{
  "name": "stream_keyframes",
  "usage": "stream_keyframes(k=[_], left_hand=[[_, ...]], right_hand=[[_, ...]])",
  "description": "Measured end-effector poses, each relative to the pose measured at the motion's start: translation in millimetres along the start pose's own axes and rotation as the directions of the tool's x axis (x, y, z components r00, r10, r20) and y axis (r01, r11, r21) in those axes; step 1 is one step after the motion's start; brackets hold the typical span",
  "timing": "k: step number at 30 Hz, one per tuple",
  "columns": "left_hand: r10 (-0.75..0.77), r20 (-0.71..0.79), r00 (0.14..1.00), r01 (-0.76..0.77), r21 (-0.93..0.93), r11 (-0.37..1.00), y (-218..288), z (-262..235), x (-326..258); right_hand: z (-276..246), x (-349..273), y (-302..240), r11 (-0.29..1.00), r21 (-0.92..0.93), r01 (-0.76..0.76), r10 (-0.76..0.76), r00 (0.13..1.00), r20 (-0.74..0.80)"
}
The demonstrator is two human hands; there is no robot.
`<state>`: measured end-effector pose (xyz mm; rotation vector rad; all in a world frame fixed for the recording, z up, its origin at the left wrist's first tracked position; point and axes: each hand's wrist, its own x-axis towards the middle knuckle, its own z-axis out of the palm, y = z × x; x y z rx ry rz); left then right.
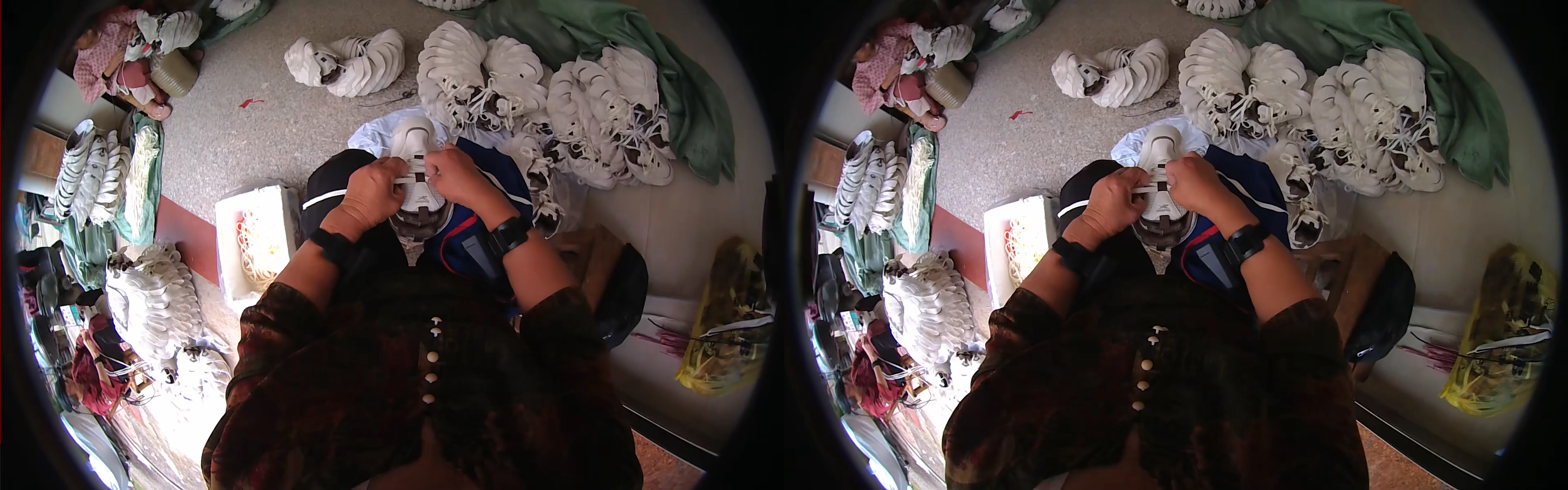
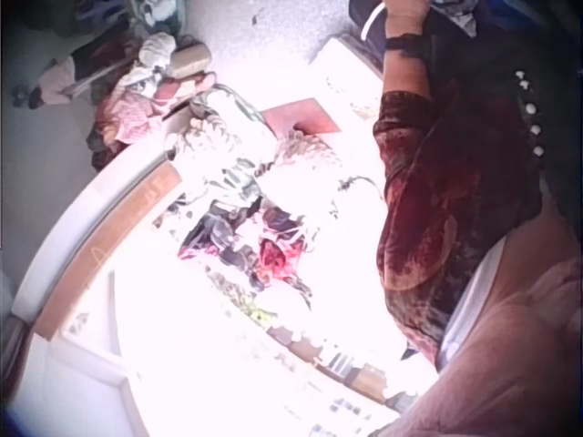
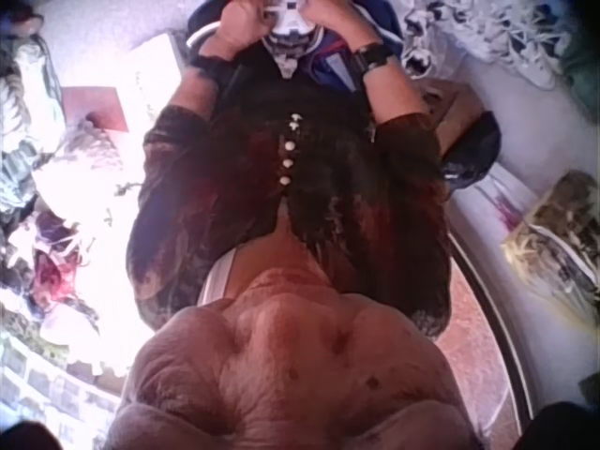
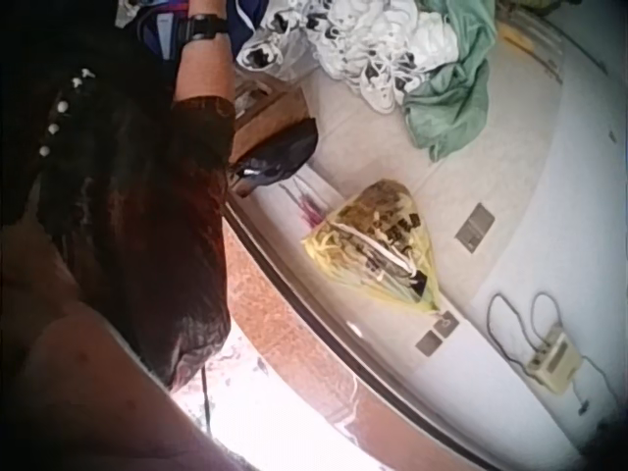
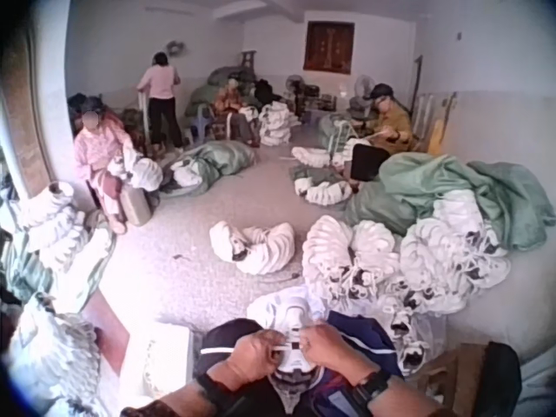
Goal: Inserting and arranging laces into white shoes.
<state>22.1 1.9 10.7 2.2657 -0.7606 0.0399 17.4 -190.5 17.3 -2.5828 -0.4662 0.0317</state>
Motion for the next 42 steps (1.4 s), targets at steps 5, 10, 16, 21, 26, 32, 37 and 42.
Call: stream_keyframes(k=[5,10,16,21,26,32,37,42], left_hand=[[0.016,0.008,1.0,-0.015,-0.034,0.999,-2,-3,-3],[0.033,0.008,0.999,-0.033,0.02,0.999,-1,-3,-2],[-0.032,0.039,0.999,0.025,0.176,0.984,6,0,1],[-0.058,0.073,0.996,0.046,0.161,0.986,8,-2,2],[-0.086,0.091,0.992,0.071,0.155,0.985,7,-1,3],[-0.138,0.122,0.983,0.105,0.249,0.963,9,6,12],[-0.172,0.08,0.982,0.14,0.31,0.94,8,11,14],[-0.066,0.049,0.997,0.059,0.126,0.99,3,8,-1]], right_hand=[[-8,8,-9,0.994,-0.003,-0.11,0.11,0.991,0.08],[-5,6,-15,0.984,-0.168,0.054,-0.05,0.998,0.03],[-8,5,-29,0.955,-0.295,0.038,-0.038,0.999,0.006],[-25,10,-23,0.968,-0.159,-0.192,0.219,0.961,0.171],[-24,12,-13,0.963,-0.183,-0.197,0.232,0.954,0.192],[-17,1,-9,0.921,-0.338,0.195,-0.193,0.98,0.041],[-14,-21,0,0.764,-0.508,0.398,-0.411,0.907,0.092],[-11,-30,-5,0.806,-0.418,0.418,-0.446,0.894,0.035]])
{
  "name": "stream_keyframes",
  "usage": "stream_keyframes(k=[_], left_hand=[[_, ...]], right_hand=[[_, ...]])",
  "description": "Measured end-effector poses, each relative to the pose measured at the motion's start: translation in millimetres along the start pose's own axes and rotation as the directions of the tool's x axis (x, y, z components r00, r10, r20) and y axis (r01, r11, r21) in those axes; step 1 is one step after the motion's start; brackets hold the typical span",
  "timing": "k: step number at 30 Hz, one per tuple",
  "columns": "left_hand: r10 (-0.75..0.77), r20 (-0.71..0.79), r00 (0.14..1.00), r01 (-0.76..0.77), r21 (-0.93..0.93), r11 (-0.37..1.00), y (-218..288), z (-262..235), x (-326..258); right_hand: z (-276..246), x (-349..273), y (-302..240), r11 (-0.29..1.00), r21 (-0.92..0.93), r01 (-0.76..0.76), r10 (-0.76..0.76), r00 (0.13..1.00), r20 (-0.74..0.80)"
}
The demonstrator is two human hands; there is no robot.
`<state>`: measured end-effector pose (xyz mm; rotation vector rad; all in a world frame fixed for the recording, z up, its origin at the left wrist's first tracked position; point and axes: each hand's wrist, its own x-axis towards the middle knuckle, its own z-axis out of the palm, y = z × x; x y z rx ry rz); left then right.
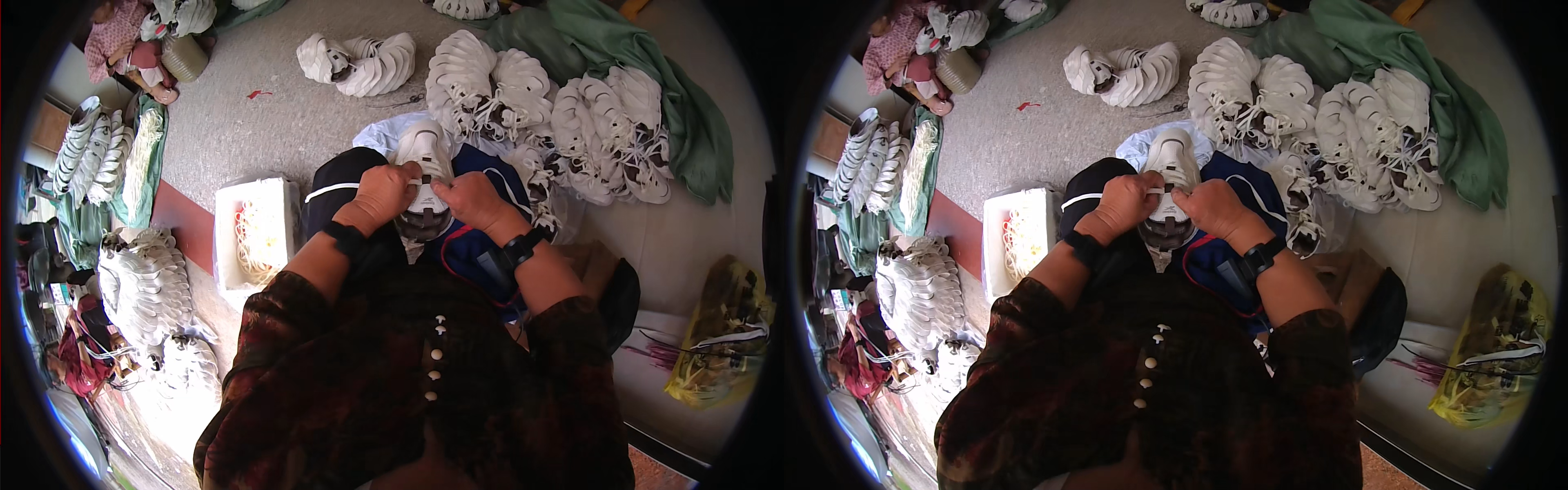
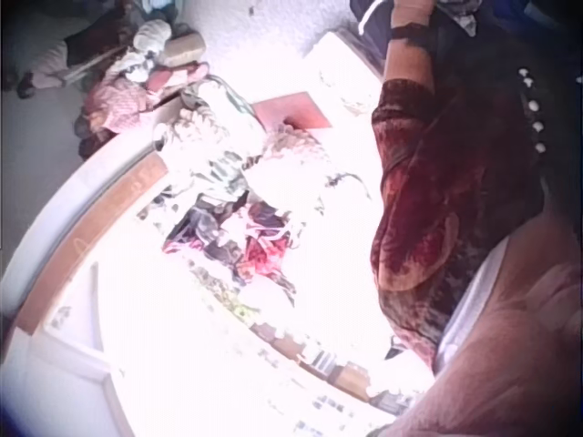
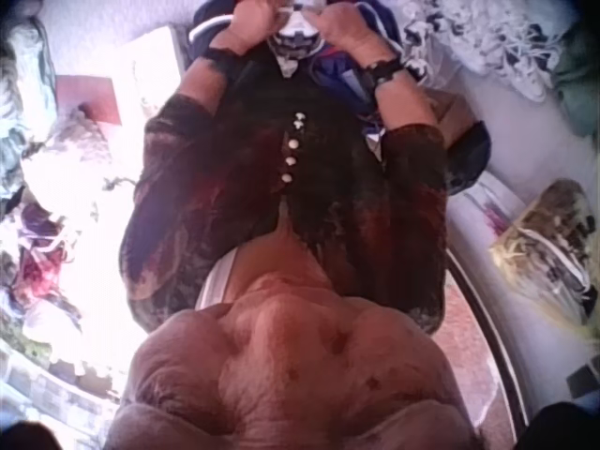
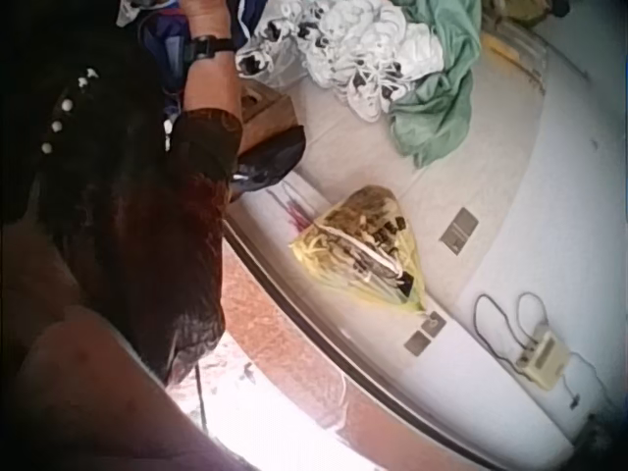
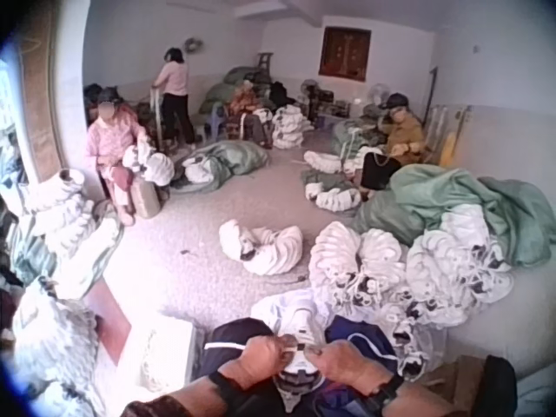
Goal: Inserting and arranging laces into white shoes.
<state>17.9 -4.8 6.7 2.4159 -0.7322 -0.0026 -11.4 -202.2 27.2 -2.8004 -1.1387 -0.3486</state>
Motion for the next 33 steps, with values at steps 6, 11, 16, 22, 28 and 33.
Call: stream_keyframes(k=[6,11,16,22,28,33], left_hand=[[0.116,-0.031,0.993,-0.117,-0.019,0.993,-7,5,-3],[0.028,-0.005,1.0,-0.028,-0.021,0.999,4,-8,-6],[0.012,-0.038,0.999,-0.017,-0.122,0.992,-11,-25,-4],[0.049,-0.053,0.997,-0.062,-0.293,0.954,-61,-42,-30],[-0.334,-0.04,0.942,0.24,-0.616,0.75,-156,-72,-119],[-0.611,-0.022,0.792,0.447,-0.66,0.604,-196,-107,-195]], right_hand=[[-2,0,2,0.994,0.106,-0.022,0.02,1.0,0.015],[-3,-3,7,0.993,0.112,-0.046,0.048,0.999,-0.024],[-3,-4,19,0.997,0.047,-0.055,0.055,0.998,-0.012],[-4,-52,20,0.974,0.092,-0.208,0.201,0.976,0.081],[-24,-145,48,0.825,0.393,-0.405,0.516,0.824,-0.234],[-40,-243,81,0.601,0.437,-0.669,0.778,0.615,-0.129]])
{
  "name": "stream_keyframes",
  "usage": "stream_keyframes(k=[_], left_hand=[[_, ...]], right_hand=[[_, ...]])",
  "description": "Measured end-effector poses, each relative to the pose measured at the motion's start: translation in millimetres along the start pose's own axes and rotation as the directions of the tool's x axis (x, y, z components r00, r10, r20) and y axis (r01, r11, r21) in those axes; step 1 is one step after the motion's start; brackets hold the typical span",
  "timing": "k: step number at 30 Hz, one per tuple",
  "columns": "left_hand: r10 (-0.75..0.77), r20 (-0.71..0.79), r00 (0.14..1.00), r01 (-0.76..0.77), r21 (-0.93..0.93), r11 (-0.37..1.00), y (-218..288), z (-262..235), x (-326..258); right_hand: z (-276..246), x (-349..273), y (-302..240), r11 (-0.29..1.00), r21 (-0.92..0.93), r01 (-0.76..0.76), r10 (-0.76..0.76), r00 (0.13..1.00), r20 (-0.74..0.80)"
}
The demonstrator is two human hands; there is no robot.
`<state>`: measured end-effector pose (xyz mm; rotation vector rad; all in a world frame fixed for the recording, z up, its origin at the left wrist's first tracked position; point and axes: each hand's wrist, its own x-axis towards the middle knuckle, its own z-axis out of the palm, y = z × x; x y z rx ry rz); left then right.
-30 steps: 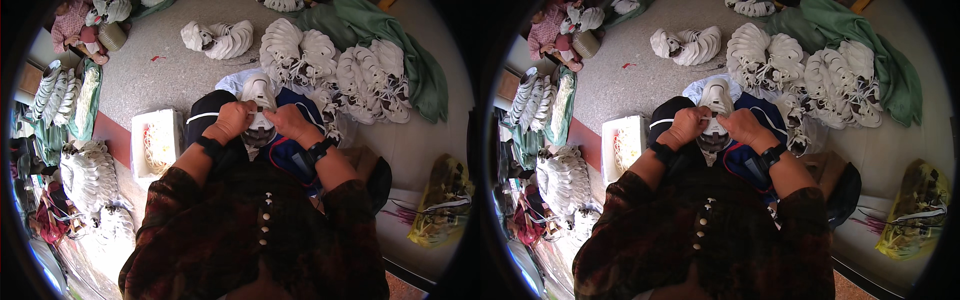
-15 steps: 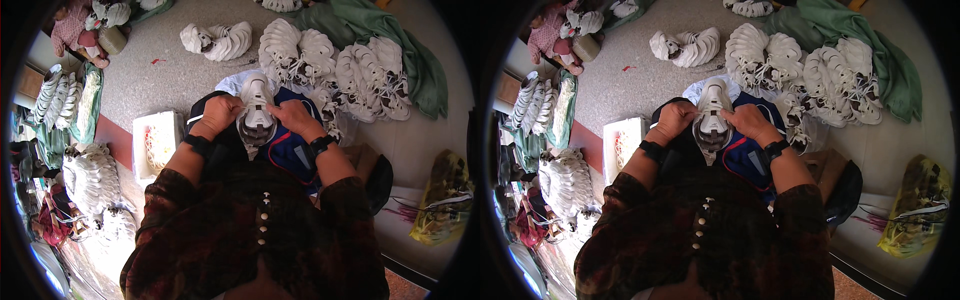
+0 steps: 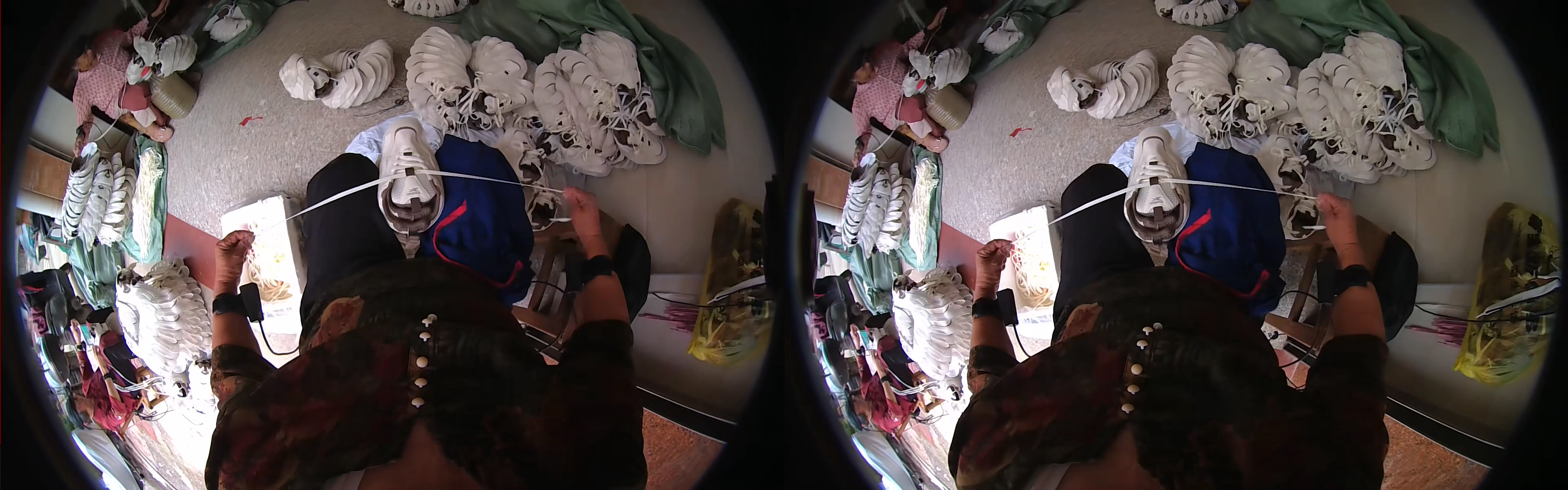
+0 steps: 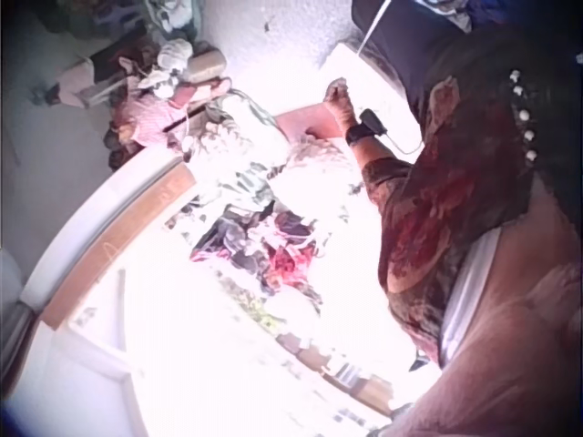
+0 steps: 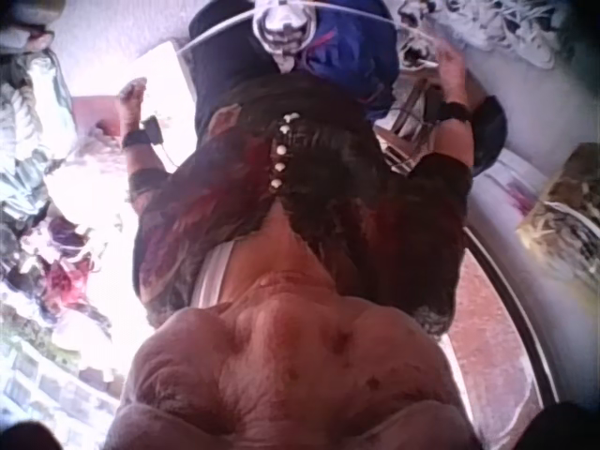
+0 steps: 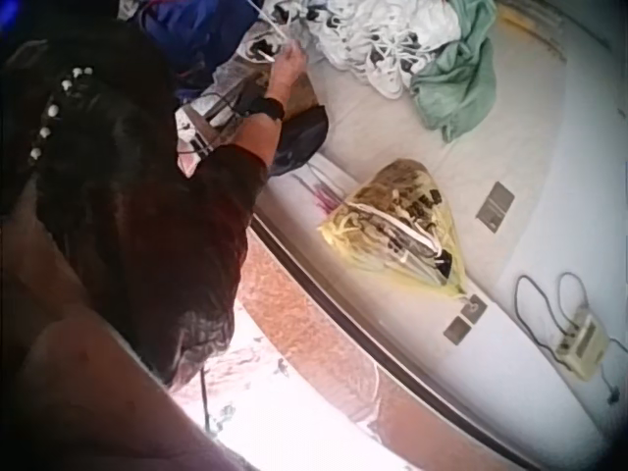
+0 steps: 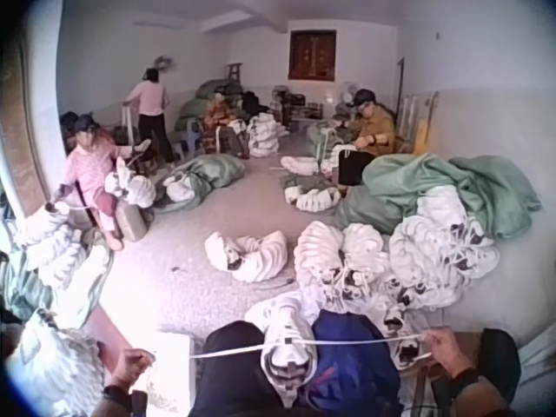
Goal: Inserting and arranging laces into white shoes.
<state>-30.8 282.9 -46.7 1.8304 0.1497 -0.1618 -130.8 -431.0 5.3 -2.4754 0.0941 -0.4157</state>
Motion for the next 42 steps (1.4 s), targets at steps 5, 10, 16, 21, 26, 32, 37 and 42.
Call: stream_keyframes(k=[5,10,16,21,26,32,37,42], left_hand=[[-0.176,-0.126,0.976,0.18,0.014,0.984,-32,-40,-23],[-0.124,-0.122,0.985,0.158,0.324,0.933,-66,-47,-22],[-0.111,-0.111,0.988,0.146,0.383,0.912,-22,33,10],[-0.135,0.524,0.841,0.265,-0.182,0.947,123,161,15],[-0.056,0.524,0.85,0.105,-0.064,0.992,133,230,44],[0.016,0.474,0.88,0.018,-0.067,0.998,128,237,42],[0.04,0.464,0.885,-0.006,-0.075,0.997,122,238,42],[0.037,0.444,0.895,0.014,-0.11,0.994,136,243,24]], right_hand=[[-53,-33,70,0.988,0.007,-0.154,0.154,0.986,-0.061],[-77,-50,103,0.922,-0.37,-0.114,0.085,0.992,-0.094],[6,16,-22,0.655,0.44,-0.615,0.5,0.789,0.358],[116,61,-148,0.626,0.696,-0.353,-0.061,0.867,0.495],[174,77,-165,0.8,0.568,-0.195,0.023,0.955,0.296],[183,77,-162,0.896,0.427,-0.125,0.055,0.983,0.173],[192,71,-184,0.994,-0.014,0.109,-0.109,0.994,-0.019],[185,65,-187,0.978,0.195,-0.07,0.066,0.997,0.025]])
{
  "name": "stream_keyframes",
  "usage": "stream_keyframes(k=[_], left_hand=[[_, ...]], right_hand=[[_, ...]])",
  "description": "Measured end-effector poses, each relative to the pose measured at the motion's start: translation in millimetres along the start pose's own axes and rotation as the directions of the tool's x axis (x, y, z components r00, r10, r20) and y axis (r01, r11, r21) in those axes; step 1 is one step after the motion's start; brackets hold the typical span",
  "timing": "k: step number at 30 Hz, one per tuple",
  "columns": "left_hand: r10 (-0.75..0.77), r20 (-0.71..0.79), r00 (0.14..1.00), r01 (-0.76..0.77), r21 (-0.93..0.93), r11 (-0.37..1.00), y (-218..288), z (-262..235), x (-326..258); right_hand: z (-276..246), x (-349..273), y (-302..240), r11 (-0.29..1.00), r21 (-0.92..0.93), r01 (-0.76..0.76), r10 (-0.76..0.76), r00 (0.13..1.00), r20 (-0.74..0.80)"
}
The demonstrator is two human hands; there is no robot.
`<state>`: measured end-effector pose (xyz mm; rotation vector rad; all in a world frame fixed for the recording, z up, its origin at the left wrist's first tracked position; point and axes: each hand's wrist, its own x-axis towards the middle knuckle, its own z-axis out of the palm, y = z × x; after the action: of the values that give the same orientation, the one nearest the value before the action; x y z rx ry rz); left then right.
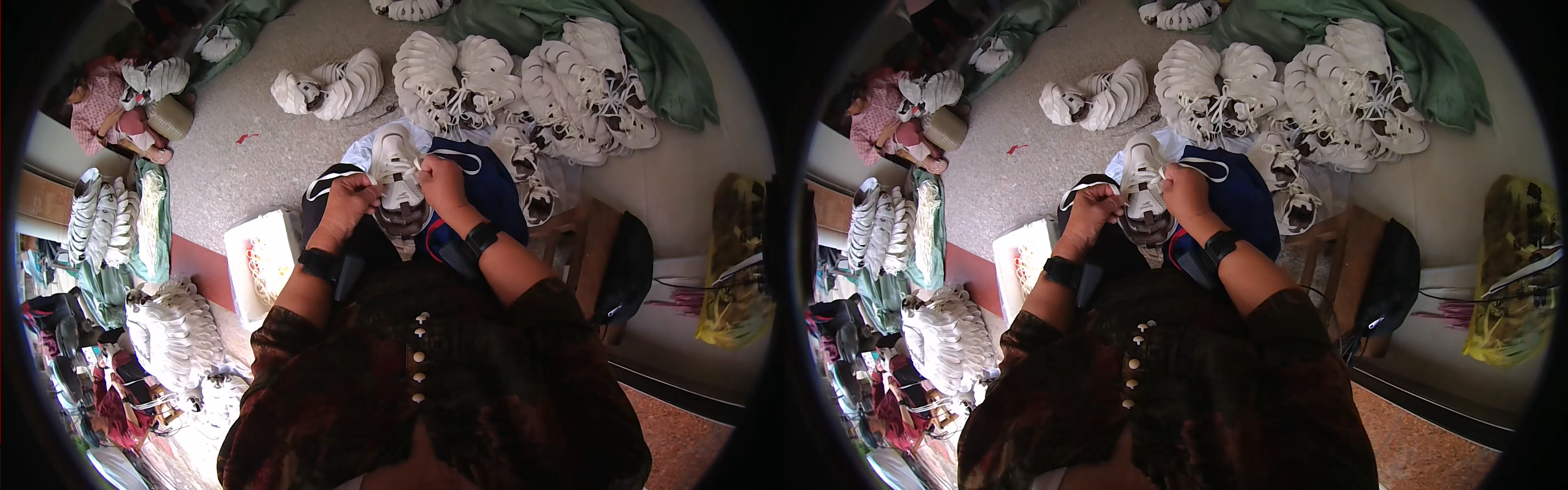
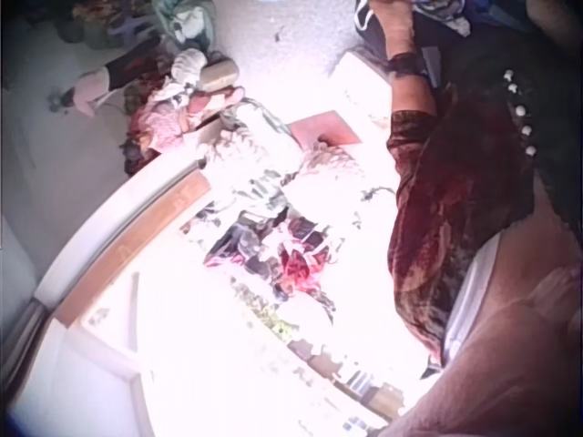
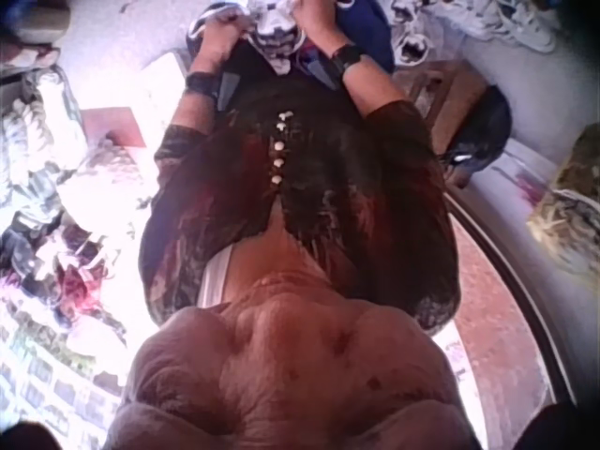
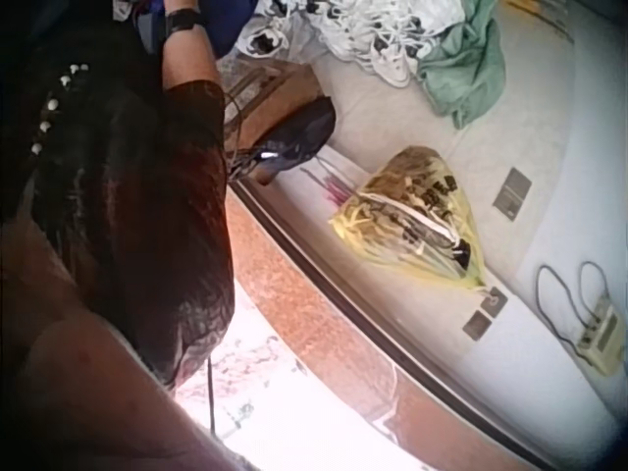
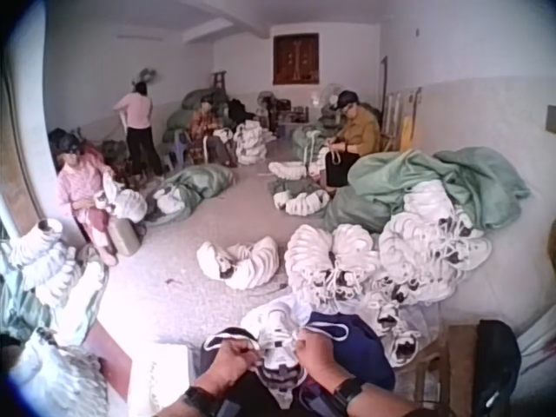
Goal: Inserting and arranging laces into white shoes.
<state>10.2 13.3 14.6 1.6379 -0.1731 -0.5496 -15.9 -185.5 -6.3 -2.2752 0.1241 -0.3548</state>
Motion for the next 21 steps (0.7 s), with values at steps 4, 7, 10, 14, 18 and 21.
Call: stream_keyframes(k=[4,7,10,14,18,21], left_hand=[[0.019,0.093,0.995,-0.014,-0.064,0.998,13,26,-2],[-0.025,0.063,0.998,0.022,0.045,0.999,15,34,8],[0.026,0.035,0.999,-0.035,0.288,0.957,14,47,22],[0.435,0.092,0.896,-0.357,0.733,0.579,5,64,32],[0.315,0.057,0.947,-0.211,0.851,0.48,2,65,38],[0.217,0.222,0.951,-0.31,0.731,0.608,19,35,14]], right_hand=[[-10,-22,-19,0.933,-0.237,0.272,-0.289,0.956,-0.041],[-14,-25,-21,0.909,-0.255,0.331,-0.33,0.943,0.048],[-7,-22,-7,0.943,-0.218,0.25,-0.255,0.967,0.005],[0,-21,3,0.988,-0.064,0.141,-0.148,0.981,-0.127],[0,-20,0,0.989,-0.079,0.124,-0.132,0.984,-0.117],[-7,-23,4,0.99,0.015,0.138,-0.136,0.986,-0.101]])
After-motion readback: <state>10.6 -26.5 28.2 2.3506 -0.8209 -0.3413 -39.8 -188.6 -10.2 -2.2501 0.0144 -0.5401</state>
